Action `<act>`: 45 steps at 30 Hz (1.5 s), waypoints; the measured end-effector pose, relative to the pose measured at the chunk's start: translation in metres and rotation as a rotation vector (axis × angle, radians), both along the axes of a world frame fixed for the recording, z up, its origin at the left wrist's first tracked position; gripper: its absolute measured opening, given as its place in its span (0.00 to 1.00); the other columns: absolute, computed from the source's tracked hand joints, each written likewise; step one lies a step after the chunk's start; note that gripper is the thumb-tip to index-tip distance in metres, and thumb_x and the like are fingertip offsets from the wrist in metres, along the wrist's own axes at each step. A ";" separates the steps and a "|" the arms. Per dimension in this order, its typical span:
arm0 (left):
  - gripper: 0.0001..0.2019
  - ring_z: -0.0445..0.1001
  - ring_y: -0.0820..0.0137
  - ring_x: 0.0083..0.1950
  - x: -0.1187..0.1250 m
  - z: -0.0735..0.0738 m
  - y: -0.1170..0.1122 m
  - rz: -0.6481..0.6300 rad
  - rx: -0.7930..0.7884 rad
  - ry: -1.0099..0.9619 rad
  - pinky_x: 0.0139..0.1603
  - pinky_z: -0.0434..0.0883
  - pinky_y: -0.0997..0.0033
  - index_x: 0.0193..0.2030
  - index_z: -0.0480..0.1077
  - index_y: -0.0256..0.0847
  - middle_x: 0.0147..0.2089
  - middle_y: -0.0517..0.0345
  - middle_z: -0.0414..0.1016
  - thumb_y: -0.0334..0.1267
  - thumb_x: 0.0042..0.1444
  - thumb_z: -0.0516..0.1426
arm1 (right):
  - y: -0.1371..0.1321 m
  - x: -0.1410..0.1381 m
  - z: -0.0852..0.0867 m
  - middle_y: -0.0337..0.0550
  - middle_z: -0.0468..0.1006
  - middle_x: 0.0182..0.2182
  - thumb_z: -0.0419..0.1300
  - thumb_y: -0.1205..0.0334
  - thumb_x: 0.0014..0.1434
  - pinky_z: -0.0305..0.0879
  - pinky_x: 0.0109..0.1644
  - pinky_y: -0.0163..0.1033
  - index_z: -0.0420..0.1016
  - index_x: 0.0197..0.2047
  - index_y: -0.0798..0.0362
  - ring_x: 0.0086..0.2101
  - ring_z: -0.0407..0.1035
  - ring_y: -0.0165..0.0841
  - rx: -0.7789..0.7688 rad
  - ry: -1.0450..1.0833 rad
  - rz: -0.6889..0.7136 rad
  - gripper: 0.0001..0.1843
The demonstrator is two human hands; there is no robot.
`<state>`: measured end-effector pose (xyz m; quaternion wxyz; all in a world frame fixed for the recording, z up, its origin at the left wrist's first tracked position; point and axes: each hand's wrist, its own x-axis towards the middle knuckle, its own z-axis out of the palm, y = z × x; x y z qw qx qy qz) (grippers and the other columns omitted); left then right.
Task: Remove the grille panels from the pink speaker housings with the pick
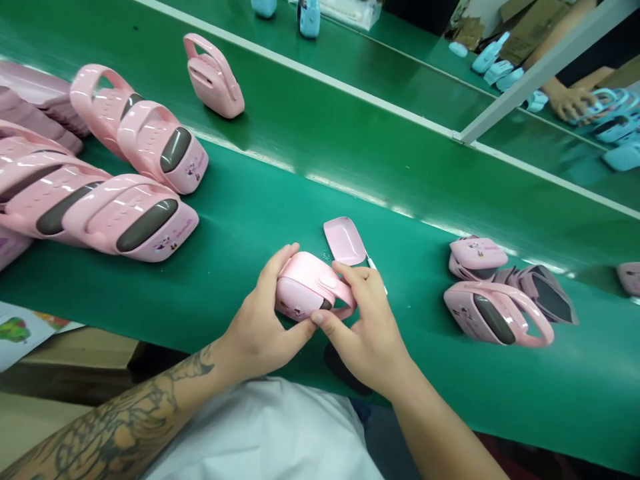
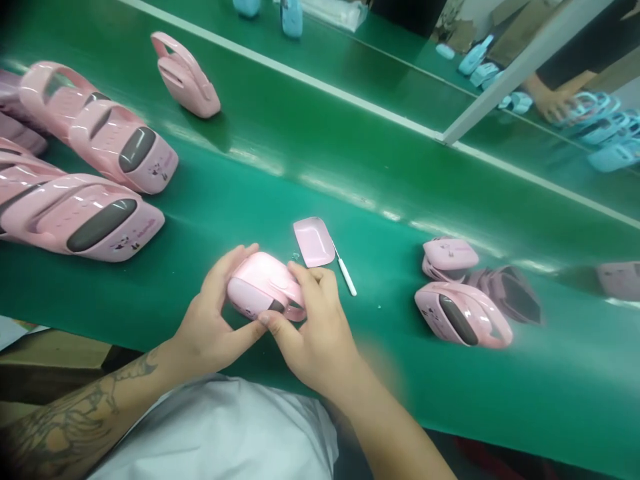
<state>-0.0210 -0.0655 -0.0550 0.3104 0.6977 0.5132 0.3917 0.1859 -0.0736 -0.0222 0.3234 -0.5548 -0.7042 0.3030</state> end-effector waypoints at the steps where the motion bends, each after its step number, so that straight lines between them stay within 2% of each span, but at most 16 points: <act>1: 0.49 0.68 0.43 0.79 -0.001 0.000 0.000 -0.024 0.044 0.017 0.76 0.74 0.45 0.83 0.53 0.43 0.81 0.33 0.64 0.45 0.61 0.71 | -0.001 -0.002 0.001 0.53 0.79 0.54 0.70 0.51 0.68 0.83 0.53 0.50 0.71 0.71 0.47 0.51 0.80 0.45 -0.063 0.015 -0.016 0.32; 3: 0.47 0.65 0.42 0.81 -0.002 -0.001 -0.001 -0.075 0.129 0.045 0.77 0.72 0.43 0.83 0.53 0.42 0.82 0.31 0.60 0.43 0.63 0.70 | -0.003 -0.004 0.003 0.51 0.82 0.54 0.72 0.52 0.66 0.83 0.49 0.47 0.73 0.69 0.47 0.48 0.81 0.43 -0.159 0.067 -0.056 0.31; 6: 0.45 0.63 0.41 0.82 -0.004 0.001 -0.002 -0.114 0.206 0.080 0.78 0.70 0.42 0.83 0.54 0.41 0.82 0.30 0.60 0.42 0.64 0.69 | -0.005 -0.005 0.007 0.48 0.86 0.54 0.74 0.55 0.62 0.82 0.47 0.44 0.76 0.65 0.47 0.46 0.82 0.42 -0.207 0.153 -0.108 0.30; 10: 0.45 0.65 0.43 0.81 -0.007 0.004 -0.005 -0.122 0.248 0.163 0.76 0.73 0.46 0.84 0.52 0.37 0.81 0.28 0.63 0.42 0.66 0.67 | -0.006 -0.005 0.011 0.39 0.85 0.39 0.78 0.55 0.55 0.77 0.37 0.40 0.80 0.61 0.45 0.33 0.78 0.35 -0.343 0.227 -0.152 0.31; 13: 0.45 0.68 0.42 0.79 -0.011 0.006 -0.007 -0.132 0.276 0.233 0.73 0.77 0.48 0.84 0.52 0.34 0.79 0.25 0.65 0.44 0.67 0.66 | -0.006 -0.007 0.008 0.34 0.82 0.32 0.80 0.49 0.53 0.73 0.34 0.39 0.79 0.59 0.44 0.29 0.75 0.33 -0.425 0.281 -0.167 0.33; 17: 0.43 0.76 0.44 0.73 -0.016 0.006 -0.006 -0.140 0.294 0.272 0.66 0.82 0.53 0.82 0.55 0.33 0.74 0.27 0.73 0.46 0.67 0.65 | -0.009 -0.009 0.000 0.39 0.84 0.36 0.81 0.43 0.50 0.73 0.35 0.41 0.79 0.57 0.44 0.32 0.77 0.36 -0.425 0.319 -0.205 0.35; 20: 0.41 0.78 0.45 0.72 -0.016 0.005 -0.006 -0.140 0.318 0.276 0.65 0.82 0.54 0.81 0.57 0.32 0.72 0.28 0.75 0.46 0.67 0.65 | -0.012 -0.011 -0.002 0.42 0.86 0.40 0.81 0.41 0.48 0.75 0.35 0.42 0.80 0.53 0.45 0.33 0.78 0.37 -0.392 0.313 -0.231 0.34; 28: 0.43 0.79 0.44 0.71 -0.017 0.005 -0.008 -0.139 0.310 0.249 0.66 0.82 0.52 0.82 0.57 0.36 0.73 0.29 0.75 0.45 0.65 0.67 | -0.013 -0.013 -0.002 0.40 0.84 0.36 0.81 0.41 0.47 0.74 0.31 0.40 0.80 0.51 0.46 0.30 0.77 0.36 -0.362 0.291 -0.241 0.33; 31: 0.43 0.76 0.43 0.74 -0.027 0.003 -0.001 -0.217 0.214 0.142 0.73 0.76 0.47 0.82 0.59 0.41 0.75 0.34 0.73 0.45 0.64 0.69 | -0.014 -0.013 -0.004 0.40 0.83 0.35 0.81 0.42 0.47 0.73 0.30 0.40 0.79 0.52 0.46 0.30 0.77 0.36 -0.373 0.301 -0.248 0.33; 35: 0.38 0.71 0.46 0.77 -0.040 -0.003 0.020 -0.333 -0.143 -0.223 0.78 0.70 0.46 0.81 0.62 0.46 0.77 0.40 0.71 0.49 0.68 0.66 | -0.015 -0.011 -0.005 0.38 0.83 0.34 0.83 0.46 0.45 0.71 0.29 0.39 0.79 0.52 0.46 0.28 0.75 0.34 -0.379 0.307 -0.245 0.33; 38: 0.41 0.69 0.44 0.78 -0.042 -0.007 0.033 -0.449 -0.368 -0.405 0.77 0.71 0.47 0.81 0.63 0.48 0.80 0.41 0.67 0.53 0.66 0.68 | -0.015 -0.008 -0.005 0.38 0.83 0.35 0.82 0.47 0.46 0.70 0.29 0.38 0.80 0.51 0.45 0.27 0.74 0.33 -0.356 0.291 -0.229 0.32; 41: 0.42 0.76 0.43 0.73 -0.040 -0.008 0.038 -0.497 -0.465 -0.470 0.73 0.75 0.47 0.79 0.68 0.47 0.76 0.41 0.74 0.53 0.61 0.72 | -0.014 -0.007 -0.002 0.38 0.83 0.34 0.81 0.48 0.46 0.70 0.28 0.38 0.80 0.51 0.46 0.26 0.72 0.31 -0.340 0.260 -0.228 0.30; 45: 0.42 0.80 0.43 0.69 -0.037 -0.005 0.034 -0.442 -0.498 -0.505 0.70 0.77 0.48 0.74 0.73 0.44 0.70 0.41 0.80 0.52 0.56 0.76 | -0.013 -0.008 0.006 0.36 0.82 0.33 0.82 0.49 0.44 0.70 0.26 0.37 0.80 0.49 0.47 0.24 0.70 0.29 -0.322 0.225 -0.243 0.30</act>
